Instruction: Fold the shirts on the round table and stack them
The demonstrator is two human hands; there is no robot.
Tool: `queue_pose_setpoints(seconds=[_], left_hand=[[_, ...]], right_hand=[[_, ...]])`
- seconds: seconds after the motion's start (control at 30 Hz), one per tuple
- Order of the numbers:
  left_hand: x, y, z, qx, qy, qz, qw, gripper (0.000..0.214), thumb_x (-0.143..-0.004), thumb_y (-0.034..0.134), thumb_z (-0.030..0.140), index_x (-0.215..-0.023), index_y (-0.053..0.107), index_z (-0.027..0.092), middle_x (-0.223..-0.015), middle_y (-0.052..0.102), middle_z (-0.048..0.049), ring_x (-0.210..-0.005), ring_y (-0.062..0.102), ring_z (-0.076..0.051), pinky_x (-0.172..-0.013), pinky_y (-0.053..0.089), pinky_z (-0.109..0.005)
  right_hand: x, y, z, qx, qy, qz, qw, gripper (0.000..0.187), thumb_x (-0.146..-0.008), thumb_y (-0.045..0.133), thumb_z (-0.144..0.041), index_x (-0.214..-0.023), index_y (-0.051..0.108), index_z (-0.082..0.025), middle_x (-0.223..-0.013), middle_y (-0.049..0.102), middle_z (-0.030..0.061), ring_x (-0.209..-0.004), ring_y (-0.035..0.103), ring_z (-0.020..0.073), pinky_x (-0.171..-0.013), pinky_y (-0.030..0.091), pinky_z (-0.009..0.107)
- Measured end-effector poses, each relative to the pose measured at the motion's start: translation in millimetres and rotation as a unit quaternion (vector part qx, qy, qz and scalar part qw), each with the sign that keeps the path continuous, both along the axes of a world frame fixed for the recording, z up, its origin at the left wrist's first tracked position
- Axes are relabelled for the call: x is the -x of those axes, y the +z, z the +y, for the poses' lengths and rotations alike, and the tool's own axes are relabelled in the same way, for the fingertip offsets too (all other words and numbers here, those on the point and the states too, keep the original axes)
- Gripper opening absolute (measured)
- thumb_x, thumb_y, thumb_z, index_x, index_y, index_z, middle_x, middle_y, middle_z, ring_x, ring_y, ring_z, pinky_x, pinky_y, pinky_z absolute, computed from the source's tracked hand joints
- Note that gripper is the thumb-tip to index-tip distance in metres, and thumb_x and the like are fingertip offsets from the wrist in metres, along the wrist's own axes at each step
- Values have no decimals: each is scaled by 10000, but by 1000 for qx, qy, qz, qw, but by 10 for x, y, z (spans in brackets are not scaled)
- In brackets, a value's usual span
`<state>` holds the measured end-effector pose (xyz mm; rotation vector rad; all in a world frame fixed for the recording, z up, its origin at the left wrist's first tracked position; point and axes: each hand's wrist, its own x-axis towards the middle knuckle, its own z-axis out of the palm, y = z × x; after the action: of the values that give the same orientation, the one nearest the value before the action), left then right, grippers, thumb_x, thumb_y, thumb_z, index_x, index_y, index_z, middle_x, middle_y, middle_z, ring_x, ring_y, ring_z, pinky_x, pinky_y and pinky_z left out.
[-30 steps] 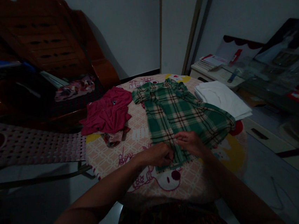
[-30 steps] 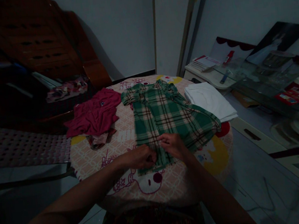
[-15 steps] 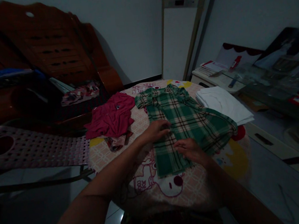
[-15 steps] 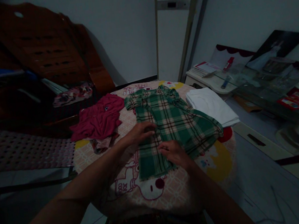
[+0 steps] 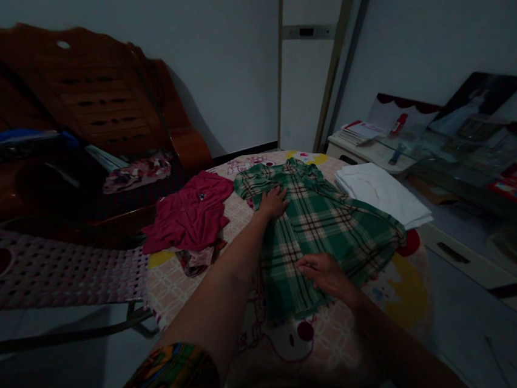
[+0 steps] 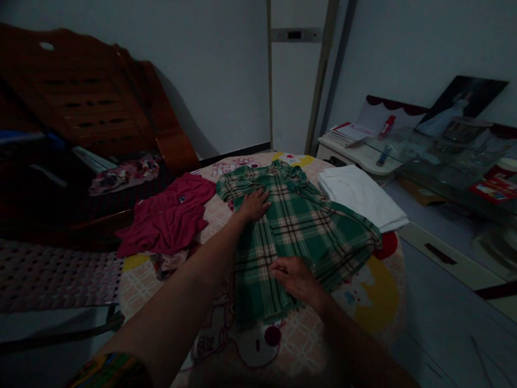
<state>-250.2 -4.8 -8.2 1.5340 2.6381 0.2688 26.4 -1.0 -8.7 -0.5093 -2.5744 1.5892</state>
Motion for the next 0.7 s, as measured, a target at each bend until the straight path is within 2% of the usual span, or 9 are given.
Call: queue_pose_setpoints(seconds=[0.07, 0.17, 0.27, 0.33, 0.4, 0.47, 0.53, 0.6, 0.7], left_hand=[[13, 22, 35, 13, 19, -9, 1000, 602, -1005, 341, 452, -1553, 292, 207, -1654, 184, -162, -1507, 205, -352, -1170, 190, -619], [3, 97, 84, 43, 26, -30, 998, 619, -991, 377, 476, -1555, 286, 237, -1660, 157, -160, -1505, 197, -379, -1150, 184, -665], [-77, 151, 124, 33, 2, -30, 999, 608, -963, 472, 443, -1522, 335, 246, -1644, 213, -163, -1495, 235, -361, -1144, 245, -630], [-154, 143, 133, 4, -21, -24, 1000, 585, -958, 497, 413, -1499, 360, 236, -1622, 271, -163, -1480, 281, -334, -1149, 284, -575], [-222, 110, 132, -10, -37, -26, 999, 552, -957, 510, 383, -1470, 398, 212, -1587, 337, -168, -1449, 346, -318, -1150, 312, -533], [-267, 81, 141, -22, -49, -36, 998, 519, -944, 537, 342, -1429, 451, 178, -1540, 409, -171, -1415, 403, -299, -1150, 337, -484], [-299, 76, 181, -55, -56, -55, 995, 487, -935, 548, 297, -1394, 491, 145, -1481, 488, -166, -1380, 453, -272, -1148, 358, -422], [-334, 98, 260, -96, -53, -80, 991, 461, -930, 540, 247, -1375, 513, 130, -1425, 553, -153, -1342, 499, -248, -1135, 381, -374], [-405, 148, 440, -141, -36, -103, 984, 465, -912, 534, 186, -1373, 519, 124, -1405, 579, -143, -1318, 524, -248, -1136, 382, -375]], right_hand=[[-8, -8, -17, 4, 0, 4, 1000, 162, -847, 572, -263, -853, 720, -196, -671, 625, -18, -504, 510, 93, -461, 398, 193], [-22, 0, -11, 6, -5, 9, 1000, 184, -862, 556, -276, -884, 721, -197, -678, 632, -17, -497, 514, 97, -466, 404, 200], [-40, 64, 123, -32, -47, 41, 998, 208, -868, 540, -301, -874, 718, -194, -704, 662, 7, -554, 574, 128, -510, 438, 225], [-72, 144, 309, -98, -106, 85, 986, 218, -863, 536, -318, -865, 716, -194, -728, 683, 35, -644, 622, 168, -584, 475, 255], [-135, 237, 550, -189, -186, 132, 955, 237, -860, 520, -326, -888, 715, -194, -785, 700, 68, -744, 651, 208, -679, 504, 299], [-229, 320, 801, -292, -283, 164, 899, 255, -848, 498, -306, -910, 714, -185, -862, 709, 104, -832, 651, 241, -782, 506, 351], [-344, 372, 1013, -379, -348, 178, 839, 282, -841, 474, -276, -949, 708, -162, -915, 700, 133, -897, 637, 262, -851, 488, 388], [-460, 377, 1161, -428, -385, 179, 798, 306, -804, 473, -236, -992, 698, -149, -964, 688, 143, -942, 622, 269, -887, 473, 401], [-608, 303, 1270, -444, -433, 159, 768, 350, -741, 480, -206, -1015, 688, -141, -976, 670, 146, -943, 597, 280, -884, 465, 416]])
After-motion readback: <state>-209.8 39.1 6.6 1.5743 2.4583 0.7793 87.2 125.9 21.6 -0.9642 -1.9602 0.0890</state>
